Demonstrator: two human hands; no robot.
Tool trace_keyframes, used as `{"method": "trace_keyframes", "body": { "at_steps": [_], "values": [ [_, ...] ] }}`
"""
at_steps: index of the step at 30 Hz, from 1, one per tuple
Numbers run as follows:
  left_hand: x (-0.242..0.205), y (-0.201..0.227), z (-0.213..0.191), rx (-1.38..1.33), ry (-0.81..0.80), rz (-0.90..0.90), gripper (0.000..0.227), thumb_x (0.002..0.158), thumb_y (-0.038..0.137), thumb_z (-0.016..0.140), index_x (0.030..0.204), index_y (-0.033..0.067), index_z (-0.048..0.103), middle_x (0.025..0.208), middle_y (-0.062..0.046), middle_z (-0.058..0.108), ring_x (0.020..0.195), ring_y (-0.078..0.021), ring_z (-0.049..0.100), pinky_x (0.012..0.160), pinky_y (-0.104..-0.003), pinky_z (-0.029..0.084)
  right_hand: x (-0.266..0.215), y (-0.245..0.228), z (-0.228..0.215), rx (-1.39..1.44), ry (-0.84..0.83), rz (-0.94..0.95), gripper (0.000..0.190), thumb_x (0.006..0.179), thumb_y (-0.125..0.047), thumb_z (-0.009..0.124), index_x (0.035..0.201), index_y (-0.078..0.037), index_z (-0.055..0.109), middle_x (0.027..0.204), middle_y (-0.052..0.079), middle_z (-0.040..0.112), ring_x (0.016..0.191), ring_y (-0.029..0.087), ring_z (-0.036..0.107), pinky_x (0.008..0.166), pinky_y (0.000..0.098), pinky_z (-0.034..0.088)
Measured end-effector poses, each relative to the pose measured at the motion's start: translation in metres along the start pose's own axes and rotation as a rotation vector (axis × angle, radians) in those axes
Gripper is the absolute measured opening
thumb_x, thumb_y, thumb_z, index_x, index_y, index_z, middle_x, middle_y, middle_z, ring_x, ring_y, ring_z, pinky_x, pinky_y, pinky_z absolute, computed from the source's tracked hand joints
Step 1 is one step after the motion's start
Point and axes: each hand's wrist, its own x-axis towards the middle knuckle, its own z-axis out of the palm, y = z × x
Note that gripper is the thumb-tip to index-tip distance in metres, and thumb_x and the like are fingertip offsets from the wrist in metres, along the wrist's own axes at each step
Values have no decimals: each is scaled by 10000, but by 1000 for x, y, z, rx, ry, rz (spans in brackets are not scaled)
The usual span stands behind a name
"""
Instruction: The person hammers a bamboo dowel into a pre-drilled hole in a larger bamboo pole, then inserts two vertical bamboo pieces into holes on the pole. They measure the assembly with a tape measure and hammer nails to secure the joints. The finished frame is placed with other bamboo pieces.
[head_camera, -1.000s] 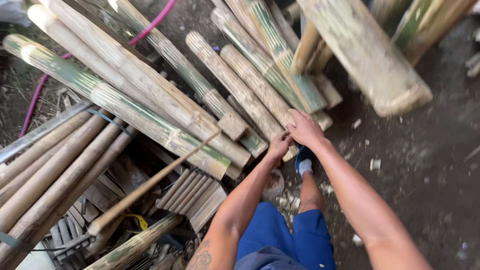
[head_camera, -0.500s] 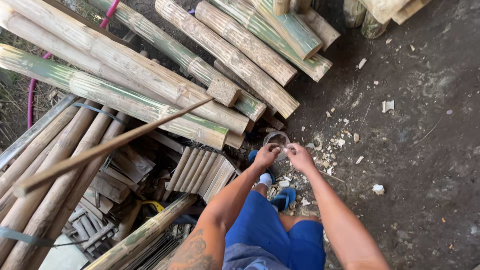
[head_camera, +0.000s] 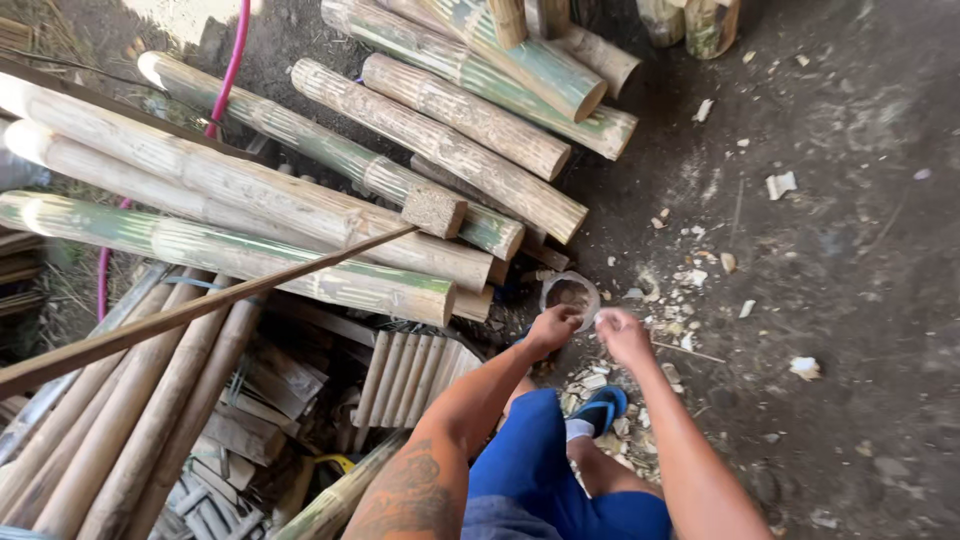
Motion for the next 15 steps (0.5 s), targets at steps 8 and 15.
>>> {"method": "trace_keyframes", "body": {
  "at_steps": [8, 15],
  "values": [
    [92, -36, -47, 196, 141, 129, 396, 932, 323, 667, 1274, 123, 683, 1152, -159, 755, 1069, -321, 711, 910, -410, 560, 109, 6, 55, 206, -17, -64, 328, 988, -238, 632, 1228, -23, 692, 1105, 133, 780, 952, 216, 760, 816, 331, 573],
    [145, -45, -60, 375, 361, 590, 420, 962, 136, 626, 1381, 141, 593, 1289, -145, 670, 1191, -346, 653, 999, -424, 541, 222, 31, 114, -155, 565, -414, 730, 922, -341, 786, 1432, 62, 454, 1364, 322, 550, 1249, 458, 555, 984, 543, 477]
  ]
}}
